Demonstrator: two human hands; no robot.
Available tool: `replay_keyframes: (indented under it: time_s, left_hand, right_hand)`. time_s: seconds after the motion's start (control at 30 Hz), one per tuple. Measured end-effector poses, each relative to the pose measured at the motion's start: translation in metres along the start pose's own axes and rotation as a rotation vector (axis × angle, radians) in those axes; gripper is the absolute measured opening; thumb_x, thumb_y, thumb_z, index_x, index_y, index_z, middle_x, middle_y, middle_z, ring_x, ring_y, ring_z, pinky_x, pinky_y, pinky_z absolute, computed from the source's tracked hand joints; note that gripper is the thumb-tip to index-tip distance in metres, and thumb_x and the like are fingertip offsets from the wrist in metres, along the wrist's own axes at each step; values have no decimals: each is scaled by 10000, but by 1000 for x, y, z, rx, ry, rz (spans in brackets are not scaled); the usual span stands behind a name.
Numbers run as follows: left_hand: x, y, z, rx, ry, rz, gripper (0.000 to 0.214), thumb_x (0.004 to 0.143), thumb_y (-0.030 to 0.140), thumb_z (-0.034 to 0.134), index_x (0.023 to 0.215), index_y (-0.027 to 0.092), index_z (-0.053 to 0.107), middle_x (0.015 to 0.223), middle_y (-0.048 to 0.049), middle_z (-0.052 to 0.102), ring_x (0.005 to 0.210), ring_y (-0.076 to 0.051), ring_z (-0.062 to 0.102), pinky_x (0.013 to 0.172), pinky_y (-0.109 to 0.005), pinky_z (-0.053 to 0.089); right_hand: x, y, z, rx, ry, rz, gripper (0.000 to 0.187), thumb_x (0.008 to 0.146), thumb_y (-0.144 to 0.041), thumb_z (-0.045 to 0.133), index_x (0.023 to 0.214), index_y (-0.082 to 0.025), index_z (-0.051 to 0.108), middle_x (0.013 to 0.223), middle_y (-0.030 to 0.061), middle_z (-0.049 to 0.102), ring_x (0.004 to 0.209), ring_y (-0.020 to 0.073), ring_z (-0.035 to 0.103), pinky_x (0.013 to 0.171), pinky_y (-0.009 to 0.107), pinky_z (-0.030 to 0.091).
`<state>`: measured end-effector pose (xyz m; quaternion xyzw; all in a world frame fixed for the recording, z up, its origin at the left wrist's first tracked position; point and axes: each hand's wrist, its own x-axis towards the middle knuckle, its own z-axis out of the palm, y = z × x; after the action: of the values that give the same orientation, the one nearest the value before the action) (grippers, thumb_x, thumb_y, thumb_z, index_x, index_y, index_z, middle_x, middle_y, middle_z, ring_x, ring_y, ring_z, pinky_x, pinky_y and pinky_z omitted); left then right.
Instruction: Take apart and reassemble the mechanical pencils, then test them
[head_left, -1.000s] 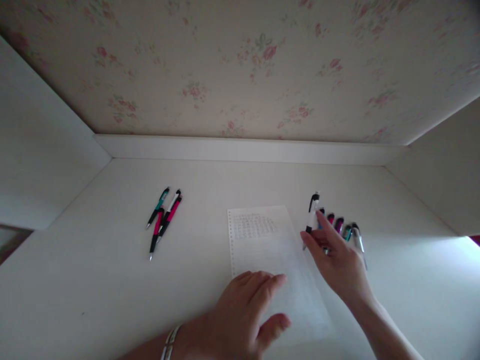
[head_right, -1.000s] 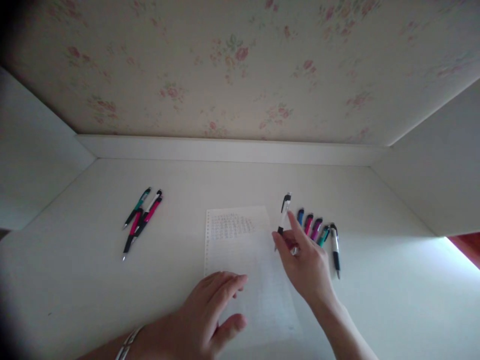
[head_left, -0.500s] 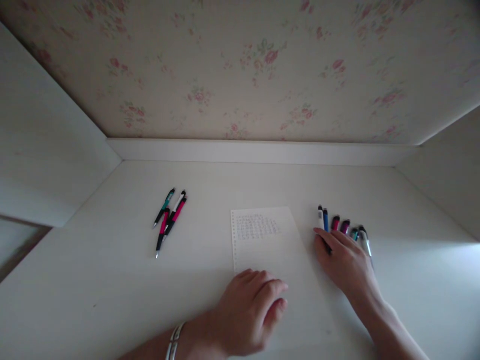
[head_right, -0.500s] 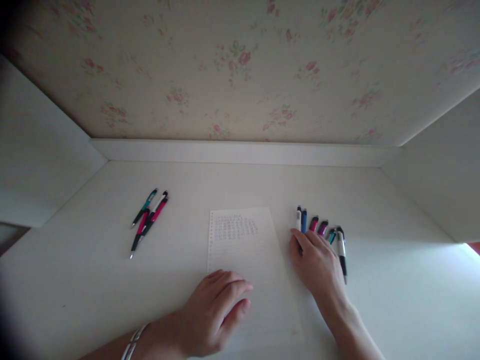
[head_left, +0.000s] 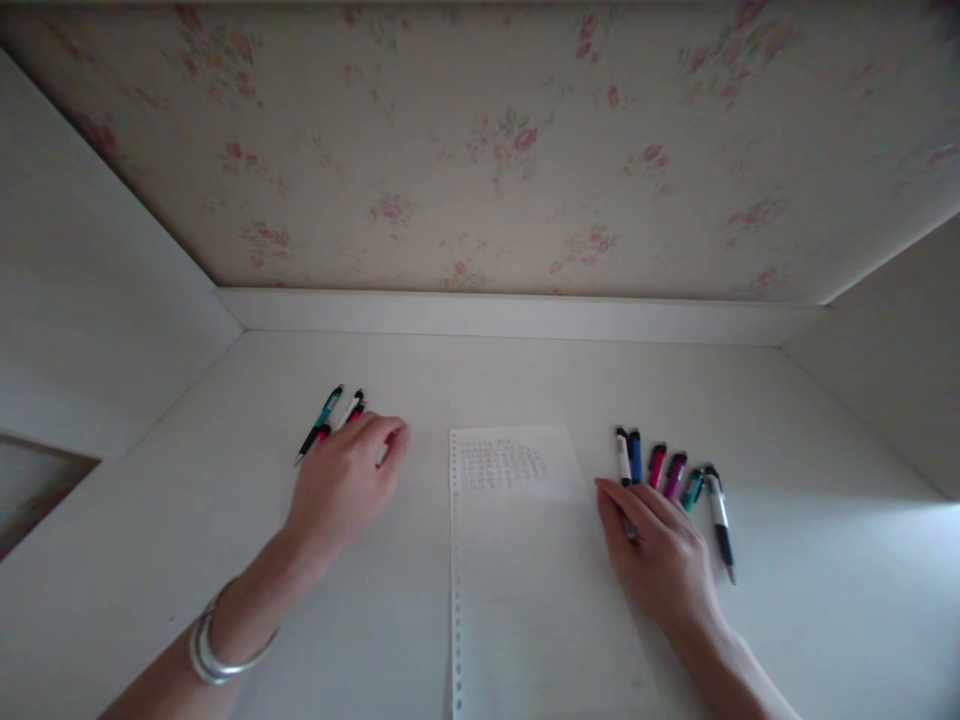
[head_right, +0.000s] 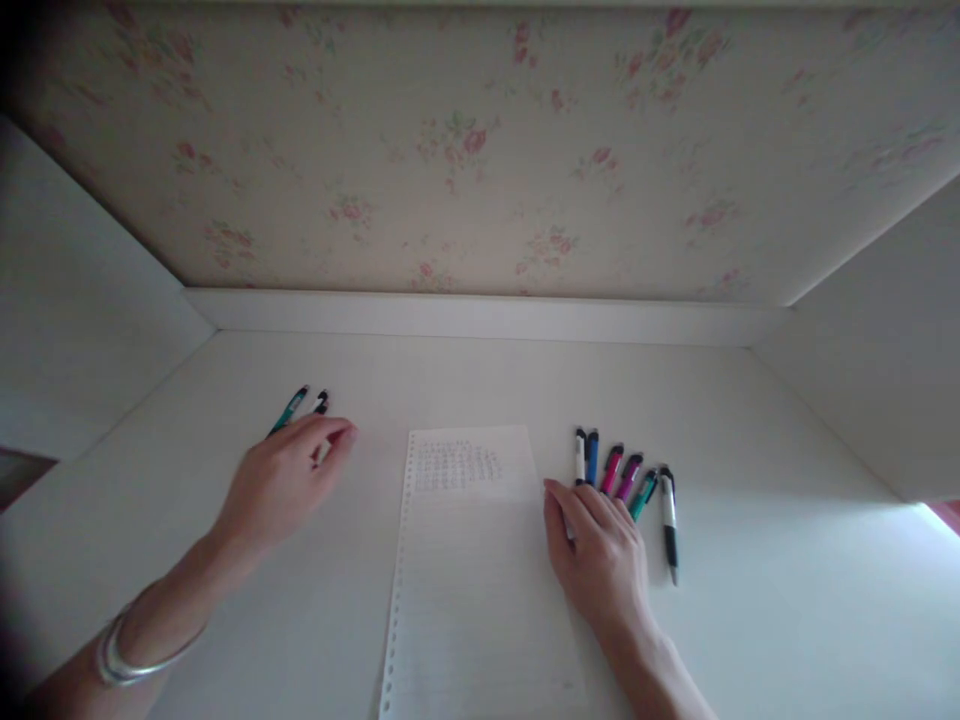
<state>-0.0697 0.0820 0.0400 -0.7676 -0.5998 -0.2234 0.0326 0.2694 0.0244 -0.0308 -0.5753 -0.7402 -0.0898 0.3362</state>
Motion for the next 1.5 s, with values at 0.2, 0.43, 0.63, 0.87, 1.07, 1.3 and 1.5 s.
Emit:
replay_keyframes:
  time_s: [0.2, 0.43, 0.63, 0.87, 1.07, 1.3, 1.5]
  left_hand:
    - [7, -54, -3, 444, -385, -248, 403, 1020, 415, 376, 1074, 159, 683, 1083, -151, 731, 936, -319, 706, 690, -352, 512]
    - [10, -72, 14, 427, -524, -216, 471, 1025, 421, 333, 1023, 113, 690, 1064, -190, 714, 867, -333, 730, 682, -381, 525]
    - [13, -64, 14, 425, -526, -195, 475, 1034, 379, 294, 999, 122, 692, 1087, -189, 717, 898, -333, 736, 716, -380, 532]
    - [8, -32, -5, 26, -221, -261, 404, 993, 473, 390, 981, 157, 643, 955, -140, 719, 805, -298, 706, 640, -348, 504]
    - [-8, 37, 6, -1274, -187, -600, 406, 829, 568, 721, 826, 176, 617, 667, 16, 632, 575, -132, 618, 544, -222, 514]
    - [-33, 79, 35, -1708, -250, -801, 538, 745, 350, 880, 1187, 209, 608, 852, -25, 762, 701, -139, 698, 677, -242, 581]
    - [-43, 73, 45, -1766, -403, -731, 334, 723, 308, 896, 923, 172, 666, 838, -15, 734, 742, -149, 688, 735, -263, 550]
  right_hand:
    - [-2, -4, 5, 170, -6, -1, 122, 964, -170, 618, 1017, -165, 728, 785, 40, 684, 690, 170, 641, 680, 296, 479]
    - [-4, -3, 3, 232, -45, 51, 138, 978, -172, 592, 1044, -188, 711, 845, 48, 694, 740, 179, 654, 695, 297, 498]
    - [-3, -4, 2, 227, -24, 42, 144, 964, -146, 599, 1049, -196, 703, 845, 52, 699, 740, 189, 651, 701, 317, 505]
    - [-2, -9, 1, 320, -16, 173, 163, 969, -184, 588, 1090, -219, 692, 912, 67, 685, 774, 187, 649, 592, 268, 529]
    - [9, -44, -8, 657, -204, 410, 233, 996, -335, 552, 1185, -230, 641, 940, 77, 669, 790, 180, 641, 444, 202, 471]
    - [24, -77, -5, 988, -631, 443, 281, 959, -419, 603, 1138, -221, 691, 908, 57, 731, 769, 180, 681, 618, 272, 537]
    - [22, -73, 13, 1316, -361, 837, 367, 799, -516, 784, 963, -197, 702, 667, 12, 716, 652, 167, 676, 652, 292, 531]
